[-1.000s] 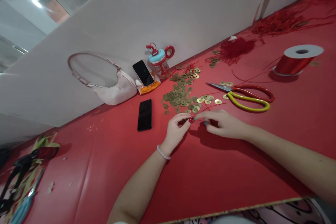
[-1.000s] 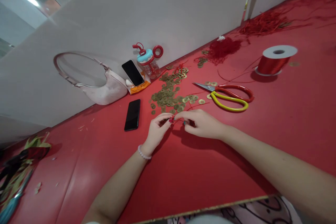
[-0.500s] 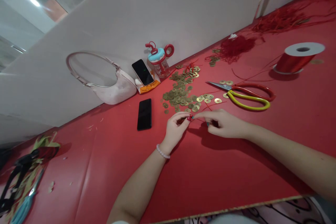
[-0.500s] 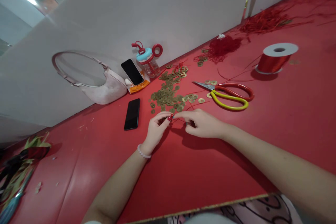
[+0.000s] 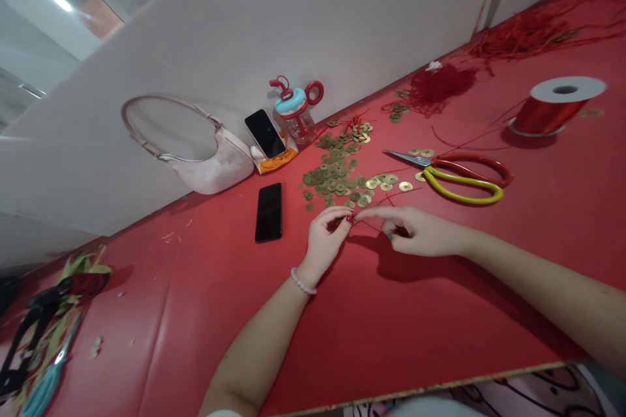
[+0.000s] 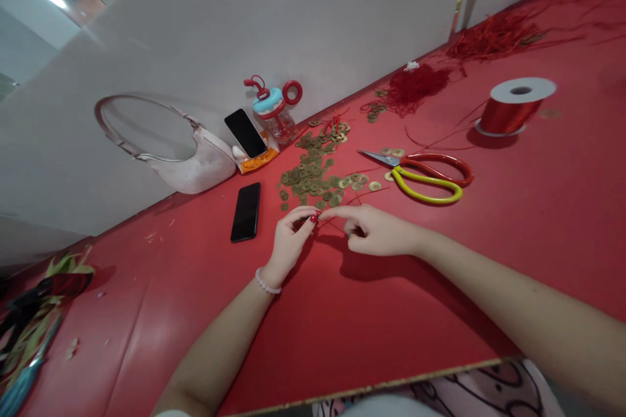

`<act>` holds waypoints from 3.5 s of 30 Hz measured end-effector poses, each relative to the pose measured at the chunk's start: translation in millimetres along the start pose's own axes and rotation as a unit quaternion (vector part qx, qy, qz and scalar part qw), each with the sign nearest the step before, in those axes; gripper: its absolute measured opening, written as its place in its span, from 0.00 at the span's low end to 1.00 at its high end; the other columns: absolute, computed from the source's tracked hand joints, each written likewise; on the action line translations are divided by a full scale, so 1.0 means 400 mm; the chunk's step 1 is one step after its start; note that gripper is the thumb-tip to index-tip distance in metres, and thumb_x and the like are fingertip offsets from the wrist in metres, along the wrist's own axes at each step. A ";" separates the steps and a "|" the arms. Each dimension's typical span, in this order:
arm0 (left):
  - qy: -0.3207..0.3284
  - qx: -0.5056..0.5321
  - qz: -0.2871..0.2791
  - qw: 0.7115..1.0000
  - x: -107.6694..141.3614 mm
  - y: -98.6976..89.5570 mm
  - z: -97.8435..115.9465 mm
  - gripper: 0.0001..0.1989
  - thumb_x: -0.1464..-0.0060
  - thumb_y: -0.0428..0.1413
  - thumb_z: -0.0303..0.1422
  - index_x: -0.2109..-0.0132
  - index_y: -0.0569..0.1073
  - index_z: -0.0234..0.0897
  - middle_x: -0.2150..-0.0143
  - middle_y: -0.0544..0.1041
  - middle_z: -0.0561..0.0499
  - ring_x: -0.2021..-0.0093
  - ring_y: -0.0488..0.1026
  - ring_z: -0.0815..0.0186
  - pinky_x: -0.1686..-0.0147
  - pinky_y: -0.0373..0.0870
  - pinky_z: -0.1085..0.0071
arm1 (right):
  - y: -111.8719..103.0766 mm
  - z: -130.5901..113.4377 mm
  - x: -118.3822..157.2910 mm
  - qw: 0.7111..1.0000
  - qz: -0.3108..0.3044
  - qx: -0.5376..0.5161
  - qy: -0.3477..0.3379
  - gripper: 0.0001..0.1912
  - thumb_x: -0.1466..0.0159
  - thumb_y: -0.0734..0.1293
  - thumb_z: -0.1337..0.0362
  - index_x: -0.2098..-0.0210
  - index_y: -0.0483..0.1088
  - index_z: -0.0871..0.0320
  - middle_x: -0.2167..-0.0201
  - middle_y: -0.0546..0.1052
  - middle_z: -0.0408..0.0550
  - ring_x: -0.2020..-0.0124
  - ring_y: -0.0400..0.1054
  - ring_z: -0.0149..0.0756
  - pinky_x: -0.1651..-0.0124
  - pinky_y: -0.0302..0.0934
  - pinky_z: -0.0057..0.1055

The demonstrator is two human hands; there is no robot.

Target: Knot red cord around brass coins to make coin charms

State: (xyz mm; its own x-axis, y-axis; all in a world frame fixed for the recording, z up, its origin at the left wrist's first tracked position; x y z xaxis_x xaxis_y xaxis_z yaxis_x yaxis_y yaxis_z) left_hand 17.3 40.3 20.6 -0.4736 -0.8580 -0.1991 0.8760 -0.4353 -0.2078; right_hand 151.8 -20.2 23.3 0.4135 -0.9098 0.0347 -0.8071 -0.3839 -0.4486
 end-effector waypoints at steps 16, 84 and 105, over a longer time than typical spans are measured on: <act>0.019 -0.026 -0.024 0.999 0.003 0.008 0.001 0.06 0.49 0.55 0.32 0.66 0.76 0.35 0.61 0.77 0.45 0.59 0.73 0.66 0.57 0.69 0.66 | -0.008 0.001 -0.001 0.998 0.035 -0.044 0.001 0.26 0.44 0.56 0.69 0.46 0.62 0.62 0.85 0.63 0.37 0.84 0.54 0.25 0.79 0.49 0.22; 0.052 -0.101 -0.067 0.991 0.021 0.034 0.025 0.04 0.53 0.53 0.25 0.69 0.73 0.33 0.70 0.75 0.49 0.70 0.71 0.70 0.69 0.69 0.74 | -0.010 -0.025 -0.001 0.975 0.084 0.183 -0.096 0.08 0.37 0.56 0.63 0.67 0.65 0.56 0.73 0.73 0.45 0.74 0.66 0.31 0.69 0.57 0.27; 0.053 -0.201 -0.007 0.978 0.003 0.004 0.006 0.07 0.50 0.53 0.26 0.65 0.76 0.34 0.66 0.76 0.47 0.66 0.72 0.68 0.64 0.70 0.71 | -0.036 -0.054 0.008 0.910 0.160 0.297 -0.243 0.11 0.37 0.57 0.69 0.64 0.70 0.56 0.66 0.75 0.48 0.62 0.66 0.36 0.56 0.59 0.33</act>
State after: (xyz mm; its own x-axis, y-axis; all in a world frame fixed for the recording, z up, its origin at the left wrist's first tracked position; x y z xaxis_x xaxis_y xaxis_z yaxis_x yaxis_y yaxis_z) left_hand 18.3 37.9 22.3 -0.5111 -0.8099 -0.2879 0.7726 -0.2861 -0.5667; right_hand 155.6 -21.2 49.2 0.4522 -0.7272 -0.5163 -0.6087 0.1715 -0.7747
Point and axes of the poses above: each hand's wrist, its own x-axis away from the middle knuckle, its own y-axis out of the palm, z = x × y, the point moved 6 cm from there along -x, towards the middle knuckle
